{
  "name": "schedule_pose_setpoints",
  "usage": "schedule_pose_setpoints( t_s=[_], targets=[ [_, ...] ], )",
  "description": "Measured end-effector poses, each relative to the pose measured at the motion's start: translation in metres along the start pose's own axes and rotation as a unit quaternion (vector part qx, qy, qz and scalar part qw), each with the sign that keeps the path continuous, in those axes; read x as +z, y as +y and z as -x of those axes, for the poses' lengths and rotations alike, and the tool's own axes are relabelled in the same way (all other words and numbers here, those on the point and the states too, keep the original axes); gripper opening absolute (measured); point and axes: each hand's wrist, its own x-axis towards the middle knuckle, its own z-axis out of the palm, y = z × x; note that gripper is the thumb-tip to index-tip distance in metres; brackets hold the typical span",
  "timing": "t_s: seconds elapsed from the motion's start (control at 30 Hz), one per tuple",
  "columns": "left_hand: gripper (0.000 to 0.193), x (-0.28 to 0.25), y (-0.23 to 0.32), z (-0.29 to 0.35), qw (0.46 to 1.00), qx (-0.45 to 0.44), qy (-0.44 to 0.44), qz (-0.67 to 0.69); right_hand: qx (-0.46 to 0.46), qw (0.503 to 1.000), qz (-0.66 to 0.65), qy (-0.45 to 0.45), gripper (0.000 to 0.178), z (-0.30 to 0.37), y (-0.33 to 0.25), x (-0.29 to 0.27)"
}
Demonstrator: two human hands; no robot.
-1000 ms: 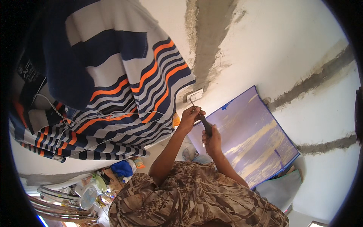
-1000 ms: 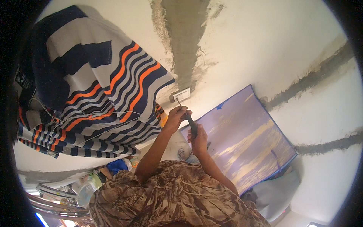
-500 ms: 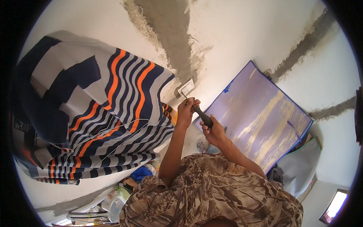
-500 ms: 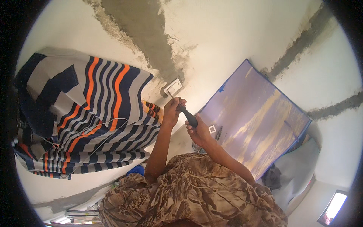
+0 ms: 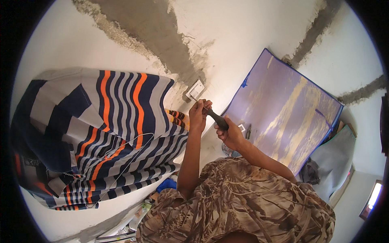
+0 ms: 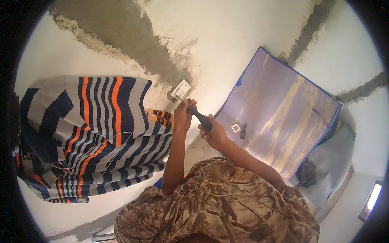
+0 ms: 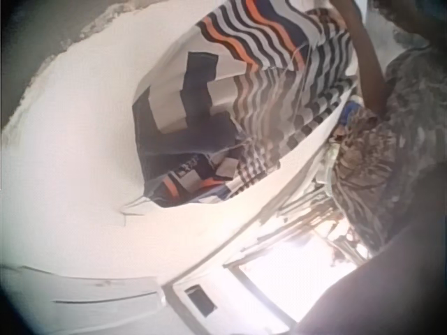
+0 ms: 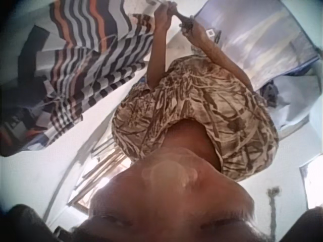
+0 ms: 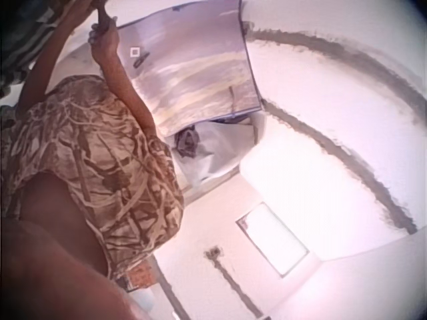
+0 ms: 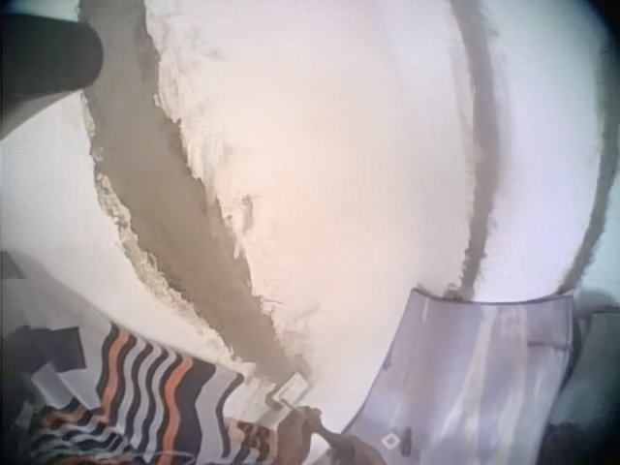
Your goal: The person installs a light switch into a wall by inserting the component, securing it with a screwdriver, and placing the plastic cover plate over the assembly.
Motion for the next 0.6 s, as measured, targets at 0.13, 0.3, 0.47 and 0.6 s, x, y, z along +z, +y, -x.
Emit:
schedule_pose_setpoints(
  t_s=[0.13,0.3,0.47,0.6],
  targets=[
    [0.028,-0.011,0.0,-0.002,1.0,0.008,-0.02,0.016,-0.372,0.731,0.57,0.048,0.047,0.011,0.0,0.027],
    [0.03,-0.003,0.006,0.004,1.0,-0.002,0.0,-0.02,-0.02,0.992,0.115,-0.041,0.049,0.013,-0.006,0.015],
    [0.03,-0.013,0.006,0.006,1.0,0.005,0.006,-0.028,-0.015,0.989,0.142,0.026,0.045,0.019,-0.012,0.033],
    [0.03,-0.004,0.006,0.003,1.0,-0.004,0.0,-0.02,-0.429,0.663,0.613,0.028,0.042,0.005,-0.014,0.019]
  ],
)
